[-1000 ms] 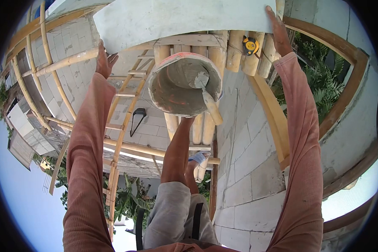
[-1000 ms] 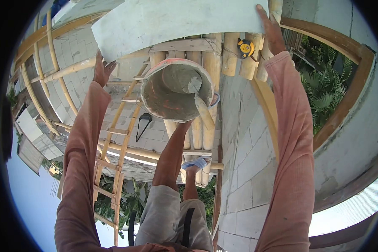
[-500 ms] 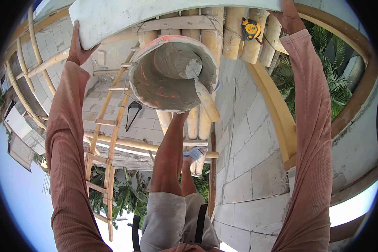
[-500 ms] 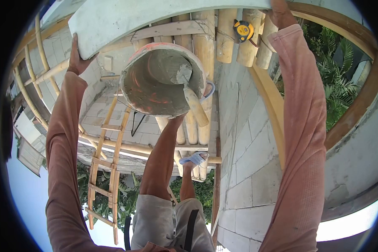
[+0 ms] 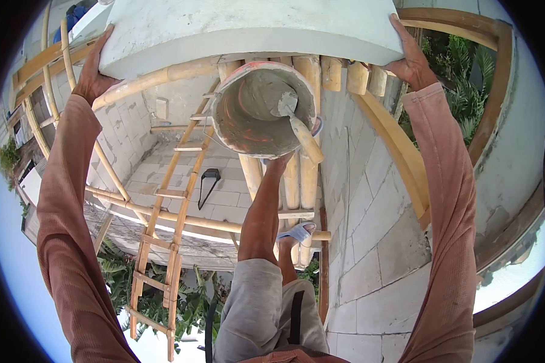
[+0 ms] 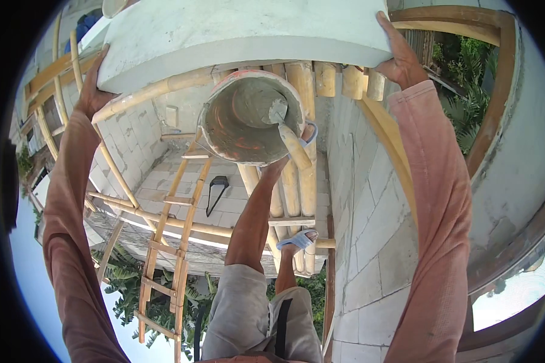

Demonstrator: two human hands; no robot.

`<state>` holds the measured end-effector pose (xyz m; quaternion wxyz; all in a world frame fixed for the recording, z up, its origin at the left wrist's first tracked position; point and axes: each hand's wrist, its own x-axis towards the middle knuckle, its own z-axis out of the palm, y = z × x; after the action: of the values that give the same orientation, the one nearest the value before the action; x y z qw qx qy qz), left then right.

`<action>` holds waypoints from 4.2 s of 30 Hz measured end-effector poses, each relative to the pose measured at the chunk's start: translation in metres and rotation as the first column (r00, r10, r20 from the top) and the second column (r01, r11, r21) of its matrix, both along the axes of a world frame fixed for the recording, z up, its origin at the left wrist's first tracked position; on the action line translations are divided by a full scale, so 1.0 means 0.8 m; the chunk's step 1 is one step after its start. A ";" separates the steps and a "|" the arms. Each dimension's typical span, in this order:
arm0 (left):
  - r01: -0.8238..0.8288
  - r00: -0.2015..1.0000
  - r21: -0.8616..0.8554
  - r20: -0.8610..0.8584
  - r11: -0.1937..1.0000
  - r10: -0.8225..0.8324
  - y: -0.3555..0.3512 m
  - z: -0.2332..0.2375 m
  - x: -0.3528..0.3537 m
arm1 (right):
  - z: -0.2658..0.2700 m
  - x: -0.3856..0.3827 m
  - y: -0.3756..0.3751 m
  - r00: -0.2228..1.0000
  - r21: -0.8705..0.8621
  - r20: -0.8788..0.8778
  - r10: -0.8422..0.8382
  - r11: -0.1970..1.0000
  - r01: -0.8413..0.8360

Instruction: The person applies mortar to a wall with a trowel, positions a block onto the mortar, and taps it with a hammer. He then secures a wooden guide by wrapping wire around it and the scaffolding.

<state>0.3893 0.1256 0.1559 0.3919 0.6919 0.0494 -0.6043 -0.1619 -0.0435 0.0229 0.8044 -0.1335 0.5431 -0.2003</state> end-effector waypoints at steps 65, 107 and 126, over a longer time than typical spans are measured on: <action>0.845 -0.233 0.442 -0.200 -0.300 -0.952 0.581 0.624 -0.806 | 0.219 -0.202 1.370 0.267 0.230 -0.176 -0.947 0.224 0.947; 0.568 0.197 0.756 -0.509 -0.326 -0.838 0.733 0.439 -0.832 | 0.372 -0.098 1.145 -0.082 0.512 -0.283 -0.956 -0.223 0.829; 0.455 -0.783 0.220 -0.363 -0.863 -0.505 0.610 0.112 -0.829 | 0.360 -0.083 1.141 -0.352 0.484 -0.227 -0.908 -0.418 0.769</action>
<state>-0.2738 0.6138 0.2453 -0.6112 0.3409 -0.5369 -0.4712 -0.2286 0.8694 0.3106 0.3671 0.5888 0.3174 -0.6464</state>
